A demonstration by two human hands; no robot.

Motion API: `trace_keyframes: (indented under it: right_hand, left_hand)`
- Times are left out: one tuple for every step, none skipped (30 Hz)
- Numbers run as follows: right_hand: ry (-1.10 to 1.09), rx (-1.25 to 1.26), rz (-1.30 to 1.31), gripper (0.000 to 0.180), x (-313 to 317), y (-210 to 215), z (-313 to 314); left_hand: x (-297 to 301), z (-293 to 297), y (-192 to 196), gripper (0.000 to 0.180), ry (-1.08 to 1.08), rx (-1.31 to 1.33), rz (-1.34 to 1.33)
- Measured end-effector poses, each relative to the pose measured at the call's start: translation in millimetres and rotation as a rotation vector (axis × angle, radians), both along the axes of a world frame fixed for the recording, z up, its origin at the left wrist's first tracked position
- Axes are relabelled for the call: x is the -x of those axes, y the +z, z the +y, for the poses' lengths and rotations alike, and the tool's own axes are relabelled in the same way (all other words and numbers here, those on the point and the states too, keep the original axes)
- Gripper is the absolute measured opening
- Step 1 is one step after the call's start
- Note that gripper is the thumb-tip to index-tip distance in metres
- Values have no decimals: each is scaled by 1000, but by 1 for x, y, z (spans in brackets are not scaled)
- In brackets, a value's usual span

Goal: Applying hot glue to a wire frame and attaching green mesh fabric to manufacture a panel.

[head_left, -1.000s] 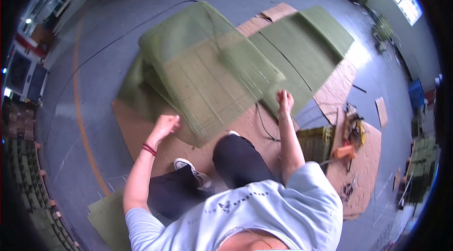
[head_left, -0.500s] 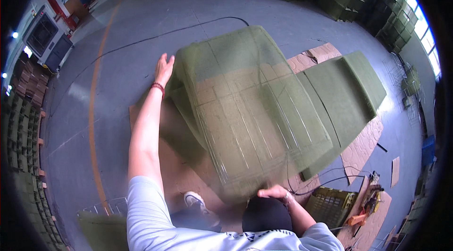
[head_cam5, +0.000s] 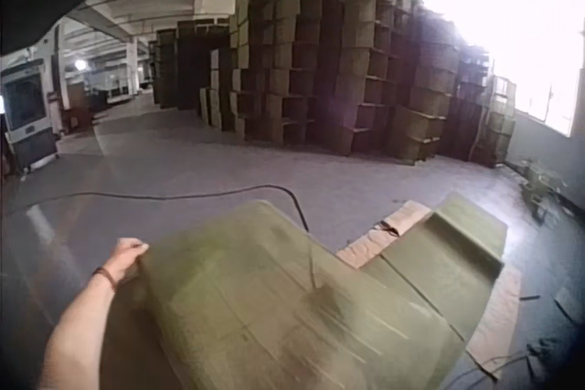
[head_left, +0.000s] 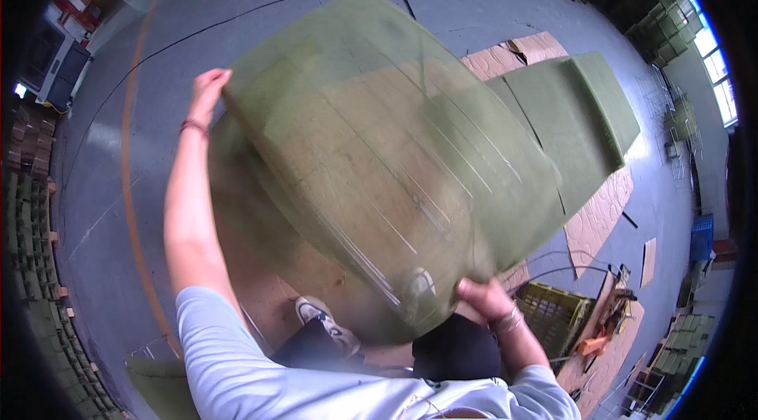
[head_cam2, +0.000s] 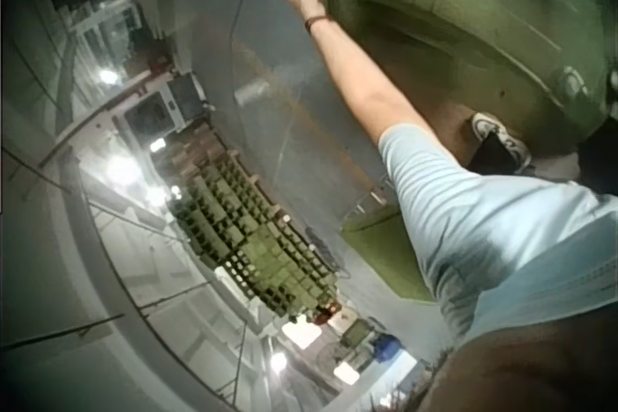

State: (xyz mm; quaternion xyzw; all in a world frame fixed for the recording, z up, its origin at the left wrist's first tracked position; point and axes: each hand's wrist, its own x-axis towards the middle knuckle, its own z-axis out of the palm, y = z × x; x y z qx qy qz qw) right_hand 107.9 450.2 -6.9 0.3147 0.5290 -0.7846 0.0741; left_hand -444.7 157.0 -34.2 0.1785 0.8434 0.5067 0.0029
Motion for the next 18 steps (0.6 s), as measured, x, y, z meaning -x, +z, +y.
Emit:
trace_keyframes:
  right_hand:
    - [1, 74, 62, 62, 2, -7, 17]
    - [-119, 104, 147, 64, 13, -6, 30]
    - [-129, 106, 214, 60, 26, -1, 51]
    - [-154, 61, 186, 47, 32, -5, 80]
    - [-151, 16, 213, 36, 48, 8, 99]
    - [-112, 9, 234, 32, 59, 21, 116]
    - [-117, -84, 173, 32, 68, 24, 135]
    - [-125, -175, 109, 33, 71, 20, 150]
    - [-129, -170, 114, 33, 73, 23, 149]
    - [-19, -307, 26, 33, 73, 26, 146]
    - [89, -451, -67, 33, 67, 28, 144]
    - [168, -446, -85, 32, 56, 17, 151]
    - [133, -489, -107, 32, 43, 3, 152]
    - [98, -536, -135, 33, 29, -6, 151]
    - [-37, -342, -30, 32, 15, -13, 152]
    - [-38, -343, -35, 32, 4, -13, 147]
    - [-73, -344, 58, 29, -5, -13, 143]
    - [-103, -344, 152, 27, -11, -13, 138]
  left_hand:
    - [-15, -32, 12, 23, 38, -46, -63]
    - [-37, -55, 22, 24, 144, -71, -26]
    - [-67, -70, 39, 26, 225, -111, -108]
    - [-93, -92, 54, 26, 206, -145, -174]
    - [-126, -101, 65, 25, 192, -141, -180]
    - [-163, -109, 70, 24, 228, -175, -195]
    - [-199, -115, 74, 24, 258, -211, -206]
    - [-232, -123, 74, 21, 245, -252, -249]
    - [-257, -146, 56, 15, 307, -225, -238]
    - [-291, -150, 48, 12, 297, -158, -281]
    - [-313, -156, 24, 14, 286, -226, -311]
    - [-332, -162, 5, 8, 224, -273, -374]
    - [-349, -165, -11, 9, 191, -292, -453]
    - [-362, -160, -17, 9, 178, -409, -460]
    - [-368, -155, -19, 10, 219, -451, -474]
    - [-379, -153, -15, 10, 274, -489, -489]
    - [-382, -158, -14, 10, 277, -489, -492]
    - [-380, -166, -15, 9, 319, -488, -468]
